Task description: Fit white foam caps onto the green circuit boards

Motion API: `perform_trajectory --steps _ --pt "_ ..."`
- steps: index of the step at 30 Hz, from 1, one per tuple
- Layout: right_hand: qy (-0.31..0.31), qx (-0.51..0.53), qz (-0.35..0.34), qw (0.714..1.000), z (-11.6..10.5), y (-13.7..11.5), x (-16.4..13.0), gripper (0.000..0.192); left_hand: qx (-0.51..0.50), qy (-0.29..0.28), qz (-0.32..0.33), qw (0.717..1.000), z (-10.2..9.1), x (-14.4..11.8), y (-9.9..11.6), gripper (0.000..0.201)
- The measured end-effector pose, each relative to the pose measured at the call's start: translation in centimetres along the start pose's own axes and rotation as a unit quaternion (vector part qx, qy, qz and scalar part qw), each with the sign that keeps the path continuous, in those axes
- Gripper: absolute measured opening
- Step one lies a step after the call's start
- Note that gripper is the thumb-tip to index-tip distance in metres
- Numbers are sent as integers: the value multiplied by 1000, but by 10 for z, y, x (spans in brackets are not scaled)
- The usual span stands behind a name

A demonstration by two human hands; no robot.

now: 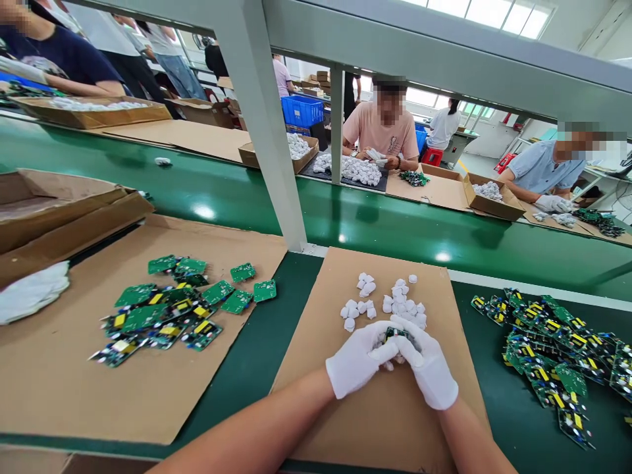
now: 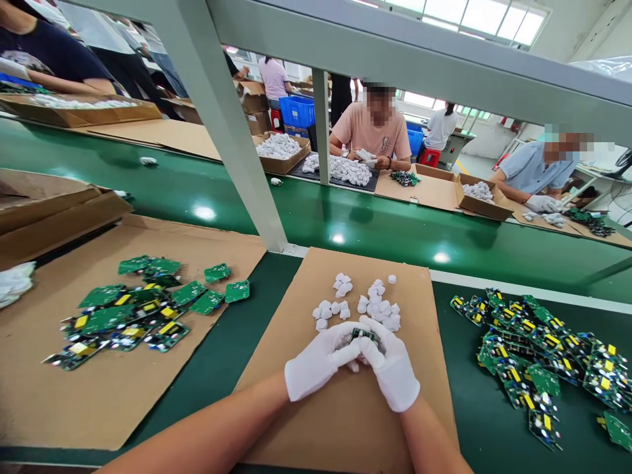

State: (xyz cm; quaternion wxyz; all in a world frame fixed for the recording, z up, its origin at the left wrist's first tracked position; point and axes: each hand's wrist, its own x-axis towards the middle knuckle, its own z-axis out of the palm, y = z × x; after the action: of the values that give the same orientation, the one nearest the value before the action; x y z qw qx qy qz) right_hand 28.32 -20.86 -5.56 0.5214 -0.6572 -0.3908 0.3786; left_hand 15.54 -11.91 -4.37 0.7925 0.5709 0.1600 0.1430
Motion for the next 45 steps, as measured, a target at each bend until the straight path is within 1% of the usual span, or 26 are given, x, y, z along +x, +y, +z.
perform_trajectory --steps 2,5,7,9,11,12,15,19,21,24,25,27,29,31,33,35,38,40,42,45 --pt "6 -29 -15 999 2 -1 -1 41 -34 -2 -16 999 0 1 1 31" --pt "-1 -61 -40 997 5 -4 -2 41 -55 27 -30 998 -2 2 0 31" --pt "-3 -93 -51 994 6 -6 -3 42 -65 30 -41 997 -4 2 -1 30" --pt "2 -116 -57 992 5 -7 -3 40 -88 4 -49 995 -6 3 -2 31" --pt "5 -117 -67 991 4 -8 -3 37 -111 -21 -52 992 -7 3 -2 33" --pt "2 -112 -74 991 3 -8 -3 37 -116 -25 -52 992 -7 4 -3 34" --pt "-1 -136 -91 987 5 -7 -3 39 -108 -3 -58 992 -6 5 -5 33" --pt "26 -210 -85 974 10 -5 -4 41 -111 24 -59 992 -6 6 -8 33" --pt "14 -195 -84 977 8 -6 -3 43 -124 19 -60 990 -7 7 -10 34" --pt "-42 -118 -86 988 2 -7 -2 45 -166 3 -74 983 -9 7 -10 38" --pt "-53 -97 -82 990 0 -8 -1 45 -177 -1 -78 981 -10 7 -9 40" --pt "-46 -85 -68 993 -2 -8 -1 44 -178 -9 -84 980 -9 6 -7 41" --pt "-30 -92 -61 993 0 -9 0 43 -145 -14 -83 986 -8 5 -3 39" --pt "-27 -92 -70 993 2 -8 0 42 -103 -5 -77 992 -6 4 0 37" --pt "-29 -88 -76 993 4 -8 -1 42 -83 7 -70 994 -5 3 3 35" --pt "-22 -80 -73 994 4 -7 -1 42 -100 -7 -69 992 -5 2 4 34" --pt "0 -67 -71 995 1 -4 -2 43 -150 -53 -60 986 -6 2 4 37" --pt "-1 -53 -79 995 0 -2 -2 46 -145 -58 -41 987 -6 2 1 37" --pt "1 -54 -73 996 1 -1 -2 47 -106 -47 -11 993 -4 2 -2 35" --pt "20 -77 -48 996 4 -1 -1 40 -59 -41 38 997 -1 2 -4 41"
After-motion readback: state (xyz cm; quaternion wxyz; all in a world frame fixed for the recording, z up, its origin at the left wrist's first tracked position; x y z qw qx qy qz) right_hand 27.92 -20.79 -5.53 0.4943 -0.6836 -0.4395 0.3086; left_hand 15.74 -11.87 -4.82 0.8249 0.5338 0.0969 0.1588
